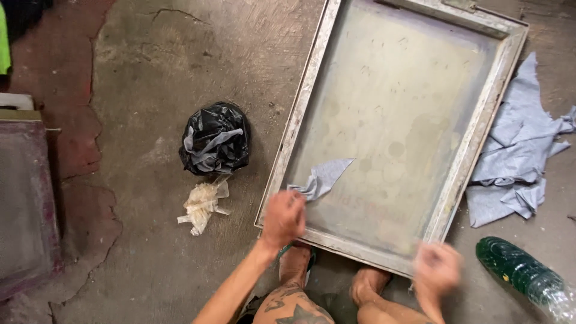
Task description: Cleaning a screen printing frame by applying a liquid solution and scrubbing with a cloth.
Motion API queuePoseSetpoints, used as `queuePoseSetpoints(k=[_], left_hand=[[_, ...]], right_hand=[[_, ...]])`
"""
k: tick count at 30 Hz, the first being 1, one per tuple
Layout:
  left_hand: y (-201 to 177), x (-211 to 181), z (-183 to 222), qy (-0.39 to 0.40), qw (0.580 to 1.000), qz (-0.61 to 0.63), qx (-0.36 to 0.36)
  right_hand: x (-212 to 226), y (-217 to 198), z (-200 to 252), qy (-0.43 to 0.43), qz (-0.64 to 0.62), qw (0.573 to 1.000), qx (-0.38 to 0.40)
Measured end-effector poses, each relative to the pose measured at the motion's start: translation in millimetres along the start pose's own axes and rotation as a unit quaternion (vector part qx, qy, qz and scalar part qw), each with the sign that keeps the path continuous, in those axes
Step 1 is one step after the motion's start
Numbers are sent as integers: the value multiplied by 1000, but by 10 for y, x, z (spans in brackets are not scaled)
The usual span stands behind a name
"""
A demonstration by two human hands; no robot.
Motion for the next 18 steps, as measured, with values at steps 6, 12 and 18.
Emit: queuePoseSetpoints(k=[6,12,18], left_hand=[[564,69,509,-63,955,-274,92],[547,-82,520,-35,957,-287,32],[477,-93,586,-74,953,-292,16]], right_hand=[[-438,-1418,299,247,23,948,-197],[-674,-1064,-926,191,-4,981,38],[-180,-430,-1787,83,-23,941,326]])
Point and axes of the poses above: each hand's wrist, its own z-axis away from the middle knuckle, its own y-axis out of the palm, x = y × z, the point moved 10 cm from there along -z, towards the middle knuckle, and after that the axes turned 5 degrees about z, right-handed, at the moved point
